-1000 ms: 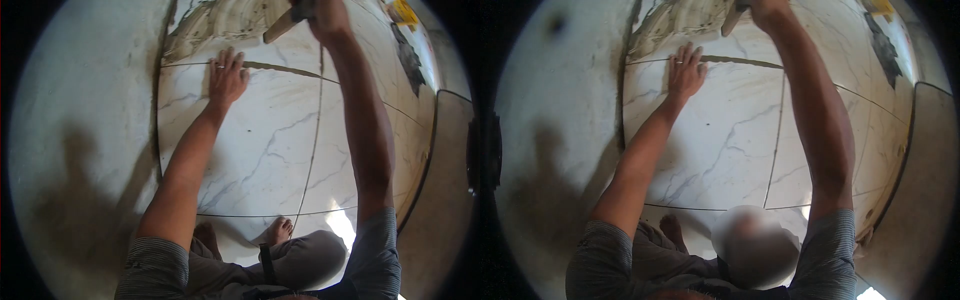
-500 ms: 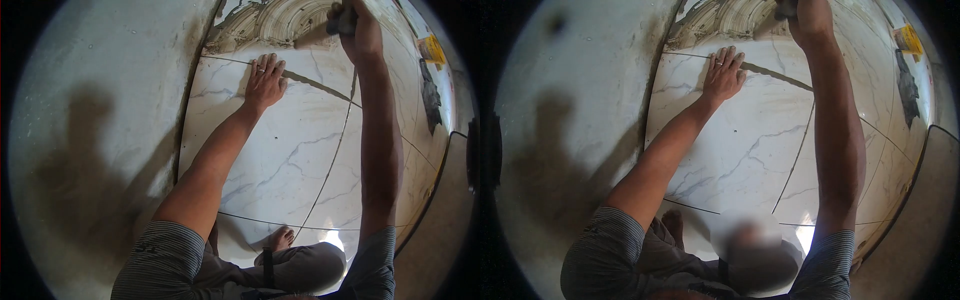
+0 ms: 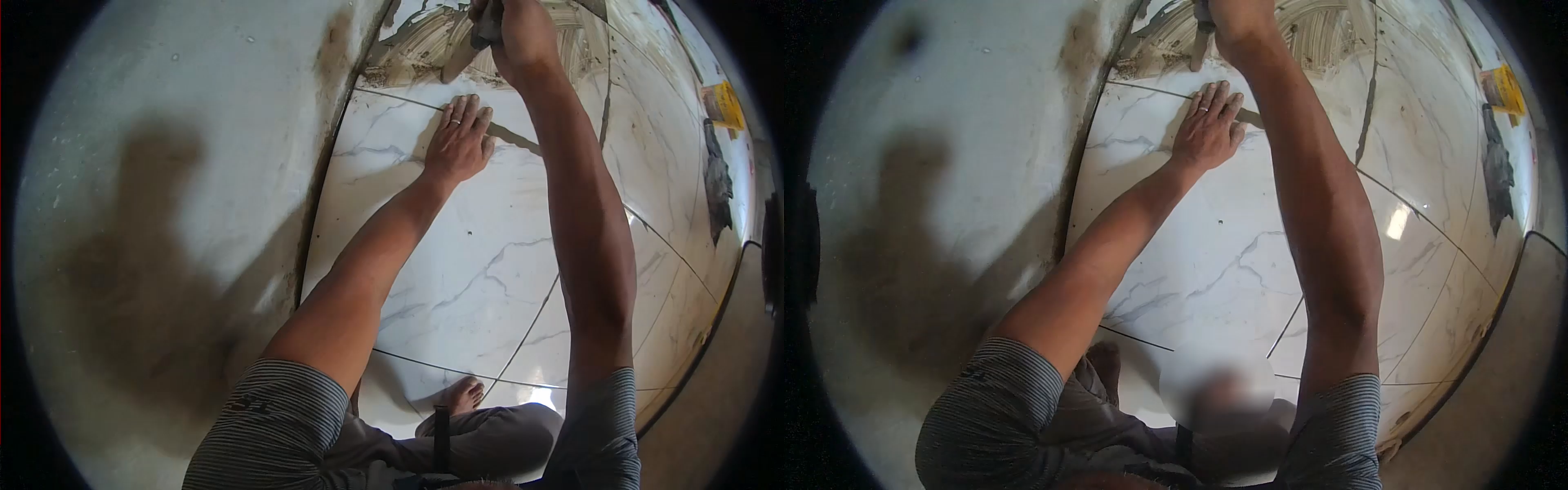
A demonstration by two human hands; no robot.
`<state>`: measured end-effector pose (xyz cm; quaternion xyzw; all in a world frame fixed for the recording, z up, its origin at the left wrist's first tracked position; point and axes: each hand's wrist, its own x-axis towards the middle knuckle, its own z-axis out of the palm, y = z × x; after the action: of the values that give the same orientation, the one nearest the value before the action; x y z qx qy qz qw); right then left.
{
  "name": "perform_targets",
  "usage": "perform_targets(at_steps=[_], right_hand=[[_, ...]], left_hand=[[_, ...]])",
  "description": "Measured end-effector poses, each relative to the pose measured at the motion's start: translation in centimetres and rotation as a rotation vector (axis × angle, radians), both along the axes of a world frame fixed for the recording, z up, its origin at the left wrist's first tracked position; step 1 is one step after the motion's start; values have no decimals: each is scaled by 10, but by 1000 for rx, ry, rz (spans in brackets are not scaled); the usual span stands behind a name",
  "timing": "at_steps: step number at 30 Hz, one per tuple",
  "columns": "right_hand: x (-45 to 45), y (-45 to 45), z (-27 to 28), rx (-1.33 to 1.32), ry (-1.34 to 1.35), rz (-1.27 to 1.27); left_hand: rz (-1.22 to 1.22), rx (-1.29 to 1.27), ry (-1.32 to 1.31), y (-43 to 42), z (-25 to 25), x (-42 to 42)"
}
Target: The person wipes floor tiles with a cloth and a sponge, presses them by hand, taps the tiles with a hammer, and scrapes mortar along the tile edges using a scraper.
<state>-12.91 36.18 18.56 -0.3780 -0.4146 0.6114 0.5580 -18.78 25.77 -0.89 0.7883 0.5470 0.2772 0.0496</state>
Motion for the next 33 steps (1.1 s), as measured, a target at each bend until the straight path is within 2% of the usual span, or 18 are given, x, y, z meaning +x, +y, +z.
perform_targets(at_steps=[5, 7, 8, 11, 13, 15, 19, 20, 24, 31, 33], right_hand=[[-19, -28, 21, 101, 50, 68], [-30, -23, 13, 88, -152, 81], [-33, -21, 14, 135, -160, 85], [-27, -44, 38, 167, 5, 110], [-32, -24, 17, 163, -23, 61], [-32, -12, -1, 52, -109, 59], [-22, -24, 24, 142, -103, 36], [-21, -27, 26, 161, 17, 59], [-24, -16, 4, 55, -120, 10], [-34, -31, 7, 220, -97, -39], [-30, -34, 18, 178, -73, -13]], left_hand=[[2, -44, 59, -4, -1, -2], [2, -56, 115, 2, 1, -2], [5, -45, 88, 0, 0, -1], [-9, -44, 83, 5, -1, -4], [-29, -77, 93, -5, -4, -4], [-14, -48, 35, 2, -2, -3], [2, -36, 81, 0, 0, -2], [5, -49, 81, -3, -2, -3], [4, -27, 83, 0, 0, -1], [15, -42, 73, 0, 2, -2], [8, -33, 71, 2, 0, -1]])
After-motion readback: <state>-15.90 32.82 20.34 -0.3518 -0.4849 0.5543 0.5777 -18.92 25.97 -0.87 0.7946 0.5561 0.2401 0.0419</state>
